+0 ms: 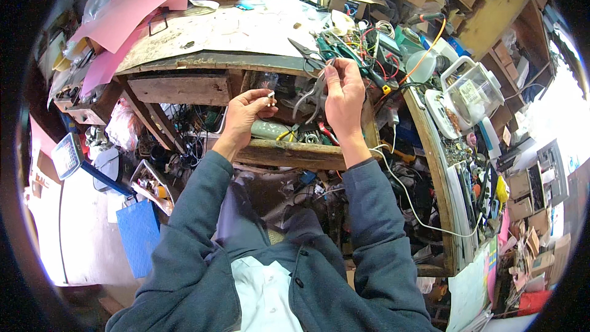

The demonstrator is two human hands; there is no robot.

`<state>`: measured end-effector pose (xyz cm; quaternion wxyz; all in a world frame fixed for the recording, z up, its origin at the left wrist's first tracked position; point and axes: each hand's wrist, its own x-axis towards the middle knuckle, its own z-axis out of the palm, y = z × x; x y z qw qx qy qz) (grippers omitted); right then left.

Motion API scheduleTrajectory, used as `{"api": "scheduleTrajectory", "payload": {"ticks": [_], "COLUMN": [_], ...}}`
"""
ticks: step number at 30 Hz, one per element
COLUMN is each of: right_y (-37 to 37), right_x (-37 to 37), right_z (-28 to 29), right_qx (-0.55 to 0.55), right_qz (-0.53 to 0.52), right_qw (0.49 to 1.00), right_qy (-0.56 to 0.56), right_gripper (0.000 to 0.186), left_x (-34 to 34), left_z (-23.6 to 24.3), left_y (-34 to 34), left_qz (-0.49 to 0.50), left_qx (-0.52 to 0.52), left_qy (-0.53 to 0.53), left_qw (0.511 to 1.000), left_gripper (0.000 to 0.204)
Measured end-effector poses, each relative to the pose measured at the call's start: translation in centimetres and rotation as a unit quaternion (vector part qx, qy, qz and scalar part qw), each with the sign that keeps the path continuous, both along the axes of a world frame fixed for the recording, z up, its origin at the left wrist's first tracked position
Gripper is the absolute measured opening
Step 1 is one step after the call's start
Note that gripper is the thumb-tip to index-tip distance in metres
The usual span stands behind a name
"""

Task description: The person strips insulation from a white wire using a yellow utility knife and then uses red-handled pliers to cut and twist the exposed conductors. The person works at a cluttered workbench with various tools and electronic components visible.

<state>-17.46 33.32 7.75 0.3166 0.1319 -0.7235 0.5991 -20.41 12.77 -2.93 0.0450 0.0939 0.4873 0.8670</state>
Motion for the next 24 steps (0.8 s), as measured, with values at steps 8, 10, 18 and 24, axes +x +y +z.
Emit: {"api": "scheduleTrajectory", "payload": {"ticks": [8,10,18,24], "right_y": [-1.3,-2.3,-4.5,-3.8], "right_x": [0.6,0.1,-0.8,-1.7], "right_z": [-2.6,-3.2,-3.3,-3.5], "right_qx": [-0.060,-0.052,0.029,-0.013], "right_qz": [0.130,0.145,0.075,0.066], "right_qw": [0.972,0.970,0.977,0.970], "right_qy": [-0.186,-0.189,-0.196,-0.236], "right_gripper": [0.009,0.009,0.014,0.020], "left_x": [0.4,0.2,0.6,1.8], "left_z": [0.6,0.3,0.5,1.4], "left_y": [0.8,0.7,-0.1,0.0], "left_qz": [0.027,0.036,-0.074,-0.125], "left_qx": [0.011,-0.031,-0.002,-0.094], "left_qy": [0.013,0.026,0.009,0.099], "left_qw": [1.000,0.999,0.997,0.983], "left_gripper": [0.026,0.022,0.025,0.034]}}
